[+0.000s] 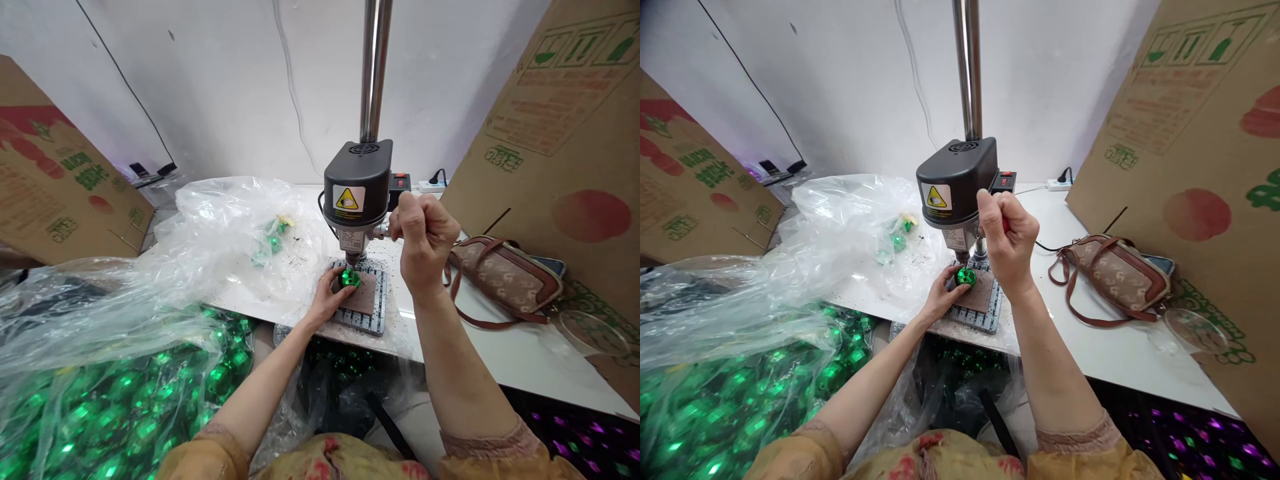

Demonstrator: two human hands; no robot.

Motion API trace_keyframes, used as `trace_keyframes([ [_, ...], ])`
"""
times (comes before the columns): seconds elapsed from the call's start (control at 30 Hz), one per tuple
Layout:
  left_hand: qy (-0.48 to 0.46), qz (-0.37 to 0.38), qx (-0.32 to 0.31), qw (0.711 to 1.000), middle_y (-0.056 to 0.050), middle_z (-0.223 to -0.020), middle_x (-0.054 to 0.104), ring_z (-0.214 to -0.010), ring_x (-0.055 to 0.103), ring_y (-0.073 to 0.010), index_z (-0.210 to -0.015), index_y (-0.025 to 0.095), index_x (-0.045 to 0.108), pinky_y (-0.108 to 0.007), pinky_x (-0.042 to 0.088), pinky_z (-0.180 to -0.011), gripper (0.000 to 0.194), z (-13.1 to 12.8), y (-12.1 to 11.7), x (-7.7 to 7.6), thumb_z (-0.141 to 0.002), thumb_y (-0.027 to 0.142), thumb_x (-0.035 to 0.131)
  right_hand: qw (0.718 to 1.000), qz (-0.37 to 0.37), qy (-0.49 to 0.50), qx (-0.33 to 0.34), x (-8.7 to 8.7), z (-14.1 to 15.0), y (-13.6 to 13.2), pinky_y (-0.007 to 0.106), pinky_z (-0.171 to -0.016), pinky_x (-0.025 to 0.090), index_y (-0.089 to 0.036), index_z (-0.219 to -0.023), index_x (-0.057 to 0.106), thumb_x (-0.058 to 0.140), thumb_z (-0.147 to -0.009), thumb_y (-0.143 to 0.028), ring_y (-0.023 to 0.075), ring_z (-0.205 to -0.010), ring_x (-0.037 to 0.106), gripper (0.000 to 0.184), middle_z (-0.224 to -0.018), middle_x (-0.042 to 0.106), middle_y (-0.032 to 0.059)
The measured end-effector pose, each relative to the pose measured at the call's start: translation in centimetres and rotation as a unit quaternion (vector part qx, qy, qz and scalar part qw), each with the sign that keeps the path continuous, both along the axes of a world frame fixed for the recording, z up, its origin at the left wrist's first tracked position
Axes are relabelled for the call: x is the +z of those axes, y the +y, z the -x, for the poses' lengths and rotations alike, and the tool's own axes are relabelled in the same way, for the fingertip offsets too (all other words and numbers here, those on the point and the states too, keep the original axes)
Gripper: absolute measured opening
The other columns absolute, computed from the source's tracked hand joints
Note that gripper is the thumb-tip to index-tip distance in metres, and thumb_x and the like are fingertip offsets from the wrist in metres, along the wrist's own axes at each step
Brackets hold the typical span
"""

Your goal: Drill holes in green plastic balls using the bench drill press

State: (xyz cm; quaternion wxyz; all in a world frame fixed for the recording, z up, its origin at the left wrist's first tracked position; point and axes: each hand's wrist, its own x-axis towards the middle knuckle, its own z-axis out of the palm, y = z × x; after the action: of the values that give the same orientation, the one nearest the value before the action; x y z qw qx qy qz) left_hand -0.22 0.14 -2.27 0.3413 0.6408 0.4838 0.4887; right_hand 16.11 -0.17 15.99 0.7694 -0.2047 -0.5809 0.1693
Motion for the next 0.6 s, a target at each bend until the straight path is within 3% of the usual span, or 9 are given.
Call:
trace_keyframes([
  [0.13, 0.067, -0.026, 0.006, 0.997, -0.008, -0.123, 0.063, -0.123, 0.054, -0.0297, -0.118, 0.024, 0.061, -0.052, 0.032, -0.113, 0.051, -0.3, -0.5, 0.3, -0.072, 0.034, 0.079, 1.0, 0.001, -0.002, -0.005, 0.2, 0.0, -0.1, 0.025, -0.049, 0.033, -0.02, -0.057, 0.036, 0.056, -0.093, -0.036, 0.0054, -0.048, 0.039, 0.044, -0.055, 0.038, -0.0058],
  [0.3, 0.038, -0.017, -0.009, 0.999, -0.006, -0.115, 0.066, -0.115, 0.06, -0.0279, -0.117, 0.024, 0.059, -0.053, 0.037, -0.11, 0.049, -0.8, -0.9, 0.5, -0.073, 0.032, 0.079, 1.0, -0.014, 0.0, 0.003, 0.1, 0.1, -0.4, 0.026, -0.048, 0.03, -0.019, -0.057, 0.037, 0.056, -0.093, -0.03, 0.0059, -0.048, 0.039, 0.042, -0.054, 0.037, -0.0055],
  [0.6, 0.028, -0.034, -0.01, 0.999, -0.007, -0.118, 0.066, -0.116, 0.06, -0.0267, -0.119, 0.025, 0.059, -0.053, 0.037, -0.11, 0.05, -0.9, -0.9, 0.3, -0.074, 0.033, 0.079, 0.996, -0.086, -0.009, -0.027, -2.6, 0.4, -1.0, 0.026, -0.045, 0.023, -0.017, -0.053, 0.025, 0.057, -0.088, -0.014, 0.0046, -0.045, 0.033, 0.047, -0.05, 0.029, -0.0054],
])
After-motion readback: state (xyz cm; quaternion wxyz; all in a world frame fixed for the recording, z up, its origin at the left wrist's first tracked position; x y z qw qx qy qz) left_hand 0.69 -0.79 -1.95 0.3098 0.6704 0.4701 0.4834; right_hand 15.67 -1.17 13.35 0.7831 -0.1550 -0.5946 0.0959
